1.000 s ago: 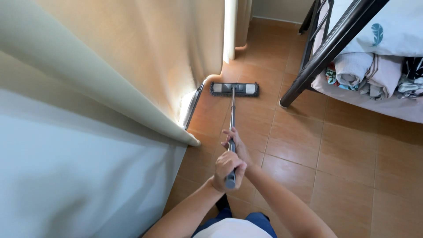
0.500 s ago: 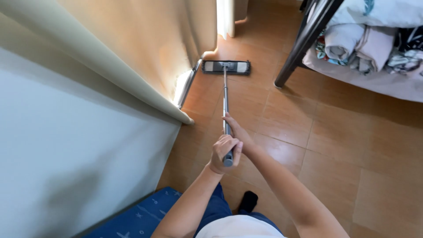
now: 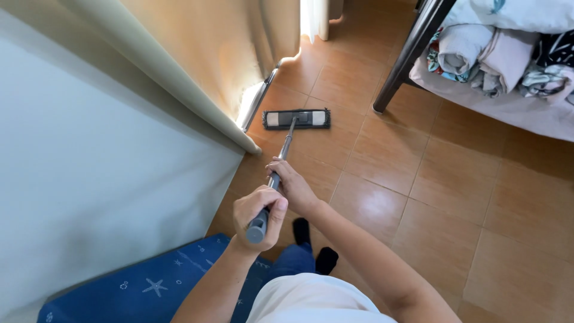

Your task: The person mops the tiled floor of a bedroom using a flat mop, moving around a bed and a mattress. They then unfold a blue mattress on the floor and place a pillow on top of it.

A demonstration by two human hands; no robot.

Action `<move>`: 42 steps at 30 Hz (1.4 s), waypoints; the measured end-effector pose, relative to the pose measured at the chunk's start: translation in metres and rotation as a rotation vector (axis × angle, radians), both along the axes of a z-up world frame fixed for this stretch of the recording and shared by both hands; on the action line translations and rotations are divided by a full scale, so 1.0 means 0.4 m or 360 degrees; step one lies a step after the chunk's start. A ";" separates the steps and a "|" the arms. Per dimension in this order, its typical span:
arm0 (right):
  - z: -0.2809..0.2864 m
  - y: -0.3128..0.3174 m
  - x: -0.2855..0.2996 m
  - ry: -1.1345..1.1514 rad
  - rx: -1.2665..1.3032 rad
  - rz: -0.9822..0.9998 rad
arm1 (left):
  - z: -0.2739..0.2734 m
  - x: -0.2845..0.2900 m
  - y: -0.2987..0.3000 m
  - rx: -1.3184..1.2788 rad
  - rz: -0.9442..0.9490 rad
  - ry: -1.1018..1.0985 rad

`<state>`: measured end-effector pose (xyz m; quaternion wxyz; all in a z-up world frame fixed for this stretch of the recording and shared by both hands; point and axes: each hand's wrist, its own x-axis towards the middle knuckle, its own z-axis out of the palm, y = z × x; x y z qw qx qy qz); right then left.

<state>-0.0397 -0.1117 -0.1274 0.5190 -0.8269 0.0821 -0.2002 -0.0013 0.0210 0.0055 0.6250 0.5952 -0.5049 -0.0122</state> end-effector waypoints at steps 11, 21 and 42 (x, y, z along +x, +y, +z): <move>-0.142 -0.091 0.082 -0.0089 -0.0300 0.0315 | -0.161 0.061 -0.042 -0.0347 -0.0120 -0.0141; -0.197 -0.240 0.177 0.0356 -0.0436 0.0429 | -0.266 0.073 -0.127 -0.0205 0.0363 0.0032; -0.299 -0.630 -0.336 0.0417 -0.0675 0.0818 | -0.224 -0.603 -0.527 -0.0019 0.0802 0.0117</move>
